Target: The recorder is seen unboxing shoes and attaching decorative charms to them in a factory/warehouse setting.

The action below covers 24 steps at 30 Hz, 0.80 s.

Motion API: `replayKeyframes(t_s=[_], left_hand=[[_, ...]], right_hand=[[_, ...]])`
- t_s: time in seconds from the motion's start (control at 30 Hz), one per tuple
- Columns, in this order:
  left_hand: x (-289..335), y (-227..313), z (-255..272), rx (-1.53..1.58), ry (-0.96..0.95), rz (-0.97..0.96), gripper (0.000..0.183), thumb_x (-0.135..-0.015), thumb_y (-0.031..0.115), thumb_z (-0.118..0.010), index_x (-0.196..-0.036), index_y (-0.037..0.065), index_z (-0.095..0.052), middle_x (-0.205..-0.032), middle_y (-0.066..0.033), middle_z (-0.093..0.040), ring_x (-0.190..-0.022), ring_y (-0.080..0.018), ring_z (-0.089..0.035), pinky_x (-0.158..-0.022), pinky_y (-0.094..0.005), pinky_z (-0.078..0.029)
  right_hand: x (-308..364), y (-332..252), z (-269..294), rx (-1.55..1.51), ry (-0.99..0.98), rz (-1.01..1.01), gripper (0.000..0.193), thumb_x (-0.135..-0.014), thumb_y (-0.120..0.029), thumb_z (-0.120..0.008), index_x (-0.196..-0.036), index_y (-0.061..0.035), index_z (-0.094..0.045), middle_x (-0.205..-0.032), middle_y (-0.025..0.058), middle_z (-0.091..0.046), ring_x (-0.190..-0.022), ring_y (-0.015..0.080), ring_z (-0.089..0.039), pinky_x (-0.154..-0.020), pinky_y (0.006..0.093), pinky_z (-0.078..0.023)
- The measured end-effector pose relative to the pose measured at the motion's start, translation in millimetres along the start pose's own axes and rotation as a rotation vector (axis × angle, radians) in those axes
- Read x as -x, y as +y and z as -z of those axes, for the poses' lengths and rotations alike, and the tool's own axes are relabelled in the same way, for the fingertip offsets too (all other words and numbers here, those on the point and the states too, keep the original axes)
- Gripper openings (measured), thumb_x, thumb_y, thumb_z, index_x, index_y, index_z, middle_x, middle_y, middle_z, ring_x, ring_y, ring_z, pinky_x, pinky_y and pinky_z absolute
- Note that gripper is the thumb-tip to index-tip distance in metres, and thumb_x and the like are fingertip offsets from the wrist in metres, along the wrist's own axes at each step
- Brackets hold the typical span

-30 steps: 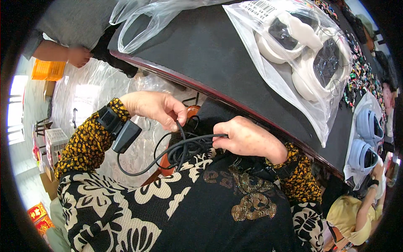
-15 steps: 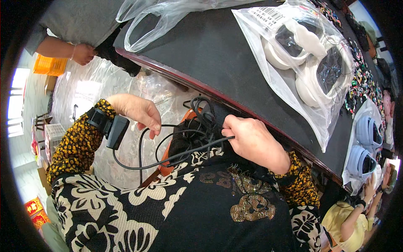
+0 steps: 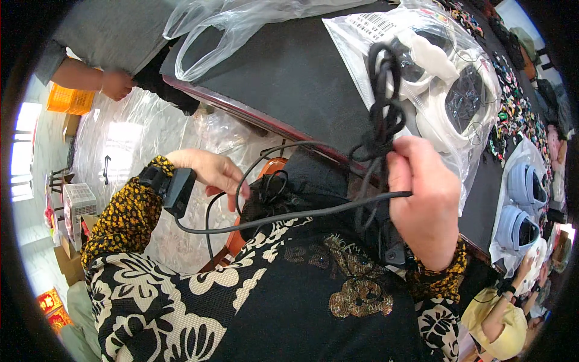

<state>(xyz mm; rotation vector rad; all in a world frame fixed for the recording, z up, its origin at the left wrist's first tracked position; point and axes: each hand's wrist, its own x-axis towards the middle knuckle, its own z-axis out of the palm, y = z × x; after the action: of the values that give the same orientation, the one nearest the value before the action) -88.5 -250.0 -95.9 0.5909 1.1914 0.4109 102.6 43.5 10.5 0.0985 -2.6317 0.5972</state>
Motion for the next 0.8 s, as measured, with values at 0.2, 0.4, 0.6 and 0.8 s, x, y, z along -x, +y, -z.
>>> replayKeyframes(t_s=[0.2,0.4,0.6,0.8], left_hand=[[22.7,44.1,3.0,0.187,-0.008,-0.266,0.045,-0.099,0.031,-0.050,-0.135,0.004,-0.047,-0.107,-0.0128,-0.069,-0.065,-0.0100,-0.058,-0.061,-0.0229,-0.047],[52.9,99.5,15.3,-0.004,0.311,-0.405,0.043,-0.094,0.029,-0.058,-0.127,0.001,-0.054,-0.105,-0.0145,-0.068,-0.079,-0.0103,-0.060,-0.073,-0.0251,-0.049],[80.6,171.2,8.5,-0.211,0.827,-0.734,0.032,-0.092,0.031,-0.059,-0.104,0.001,-0.062,-0.087,-0.0105,-0.069,-0.070,-0.0108,-0.061,-0.064,-0.0225,-0.048],[69.7,234.5,15.1,-0.349,0.983,-1.018,0.027,-0.096,0.026,-0.051,-0.101,0.001,-0.060,-0.081,-0.0109,-0.065,-0.067,-0.0134,-0.057,-0.061,-0.0263,-0.046]], right_hand=[[-6.9,-8.1,29.3,0.102,0.128,-0.125,0.011,-0.086,-0.004,-0.061,-0.097,-0.0018,-0.060,-0.084,0.0185,-0.062,-0.076,0.0378,-0.063,-0.065,0.0416,-0.050],[0.9,2.5,16.7,0.093,-0.078,-0.060,0.012,-0.078,-0.003,-0.061,-0.089,-0.0035,-0.057,-0.077,0.0139,-0.058,-0.071,0.0302,-0.063,-0.064,0.0389,-0.051],[49.2,18.8,-29.6,0.073,-0.446,-0.064,0.010,-0.078,-0.004,-0.057,-0.084,-0.0016,-0.049,-0.073,0.0147,-0.059,-0.060,0.0306,-0.064,-0.053,0.0401,-0.052],[85.1,39.5,-52.4,-0.217,-0.728,-0.177,0.020,-0.084,-0.008,-0.058,-0.098,0.0046,-0.052,-0.089,0.0230,-0.062,-0.079,0.0411,-0.064,-0.066,0.0475,-0.052]])
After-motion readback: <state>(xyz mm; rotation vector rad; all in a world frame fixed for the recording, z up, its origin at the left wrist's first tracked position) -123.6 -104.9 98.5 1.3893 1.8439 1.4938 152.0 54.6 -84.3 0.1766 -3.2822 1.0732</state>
